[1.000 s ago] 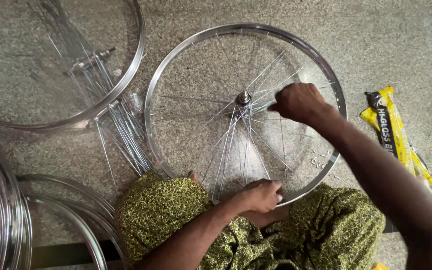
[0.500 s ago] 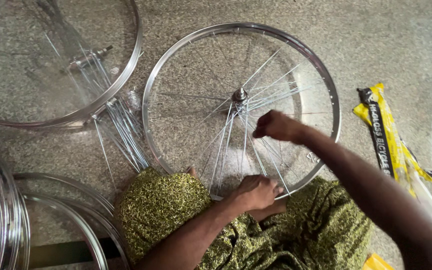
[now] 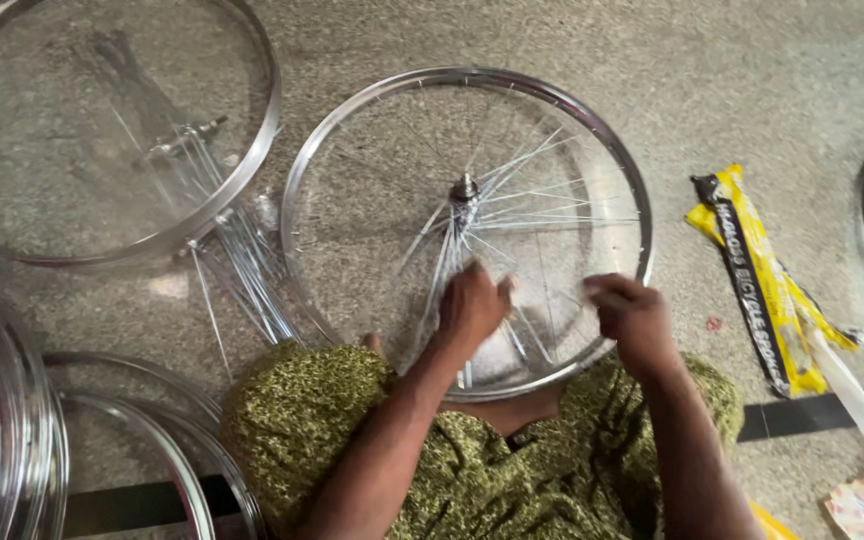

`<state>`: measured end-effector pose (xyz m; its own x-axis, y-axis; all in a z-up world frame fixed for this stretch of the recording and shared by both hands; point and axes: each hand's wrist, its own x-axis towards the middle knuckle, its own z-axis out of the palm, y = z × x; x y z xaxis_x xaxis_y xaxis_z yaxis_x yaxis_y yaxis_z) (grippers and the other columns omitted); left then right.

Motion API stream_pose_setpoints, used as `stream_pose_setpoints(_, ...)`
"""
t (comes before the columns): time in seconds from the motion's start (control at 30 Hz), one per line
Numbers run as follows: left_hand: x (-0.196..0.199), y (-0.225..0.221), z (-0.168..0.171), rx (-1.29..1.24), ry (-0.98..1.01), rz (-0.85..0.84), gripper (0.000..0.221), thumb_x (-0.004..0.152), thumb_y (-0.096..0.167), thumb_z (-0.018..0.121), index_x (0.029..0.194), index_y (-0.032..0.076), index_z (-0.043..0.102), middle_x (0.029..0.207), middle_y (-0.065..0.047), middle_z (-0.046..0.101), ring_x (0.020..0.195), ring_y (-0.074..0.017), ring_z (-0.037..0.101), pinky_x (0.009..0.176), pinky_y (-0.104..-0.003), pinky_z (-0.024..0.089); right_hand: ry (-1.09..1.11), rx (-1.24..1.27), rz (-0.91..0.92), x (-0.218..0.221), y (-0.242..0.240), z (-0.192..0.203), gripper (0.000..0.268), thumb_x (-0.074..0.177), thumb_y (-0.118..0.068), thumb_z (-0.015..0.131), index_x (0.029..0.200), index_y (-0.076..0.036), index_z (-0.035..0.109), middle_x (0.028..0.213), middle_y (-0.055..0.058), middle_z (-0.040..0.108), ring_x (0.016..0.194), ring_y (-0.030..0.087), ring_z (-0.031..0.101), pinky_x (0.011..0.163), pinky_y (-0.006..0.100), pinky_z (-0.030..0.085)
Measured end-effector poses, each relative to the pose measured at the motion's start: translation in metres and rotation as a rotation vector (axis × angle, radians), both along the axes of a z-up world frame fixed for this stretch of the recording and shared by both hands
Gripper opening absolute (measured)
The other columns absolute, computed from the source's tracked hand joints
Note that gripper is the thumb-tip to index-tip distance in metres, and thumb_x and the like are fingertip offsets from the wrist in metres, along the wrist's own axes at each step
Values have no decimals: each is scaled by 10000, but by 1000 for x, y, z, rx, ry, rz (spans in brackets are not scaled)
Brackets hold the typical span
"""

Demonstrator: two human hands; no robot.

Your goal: The person inserts metal spokes into the holes of a bicycle wheel rim and hub by hand while sitting on the floor. They thread each spoke through the hub flange and then through the corresponding eyelet on the rim.

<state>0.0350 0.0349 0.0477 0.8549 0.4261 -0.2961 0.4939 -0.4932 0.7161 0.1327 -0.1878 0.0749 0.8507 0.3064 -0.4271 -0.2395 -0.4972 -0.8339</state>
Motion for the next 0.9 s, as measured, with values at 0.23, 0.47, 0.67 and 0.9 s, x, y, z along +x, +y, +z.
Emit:
stream_pose_setpoints(0.23, 20, -13, -69, 426, -371, 248, 726, 793, 234, 789, 1289, -204, 490, 1359, -417, 454, 1146, -501, 580, 883, -487, 531, 375, 780, -687, -28, -57, -11, 406, 978, 63, 405, 1378, 113, 454, 1235, 248, 609, 1031, 201, 676, 877, 219, 605)
stream_pose_setpoints(0.47, 21, 15, -62, 367, -94, 179, 386, 909, 226, 736, 1199, -9, 635, 1194, -216, 651, 1071, -377, 665, 891, -487, 539, 369, 829, -432, -60, -55, -70, 245, 1035, 50, 475, 1257, 62, 578, 1015, 155, 648, 791, 165, 620, 666, 237, 551)
stream_pose_setpoints(0.67, 6, 27, -17, 285, 148, 14, 377, 941, 211, 690, 1267, 42, 604, 971, -120, 696, 717, -202, 674, 600, -356, 524, 308, 862, -657, -68, -46, -52, 265, 1006, 64, 436, 1227, 65, 583, 1024, 152, 642, 818, 182, 634, 711, 250, 579)
stream_pose_setpoints(0.9, -2, 13, -25, -1055, -234, 450, 161, 948, 172, 629, 1042, 42, 613, 756, -111, 710, 551, -180, 667, 474, -308, 582, 234, 943, -653, -70, -39, -51, 227, 1011, 48, 500, 1176, 54, 654, 982, 177, 660, 775, 200, 658, 637, 267, 585)
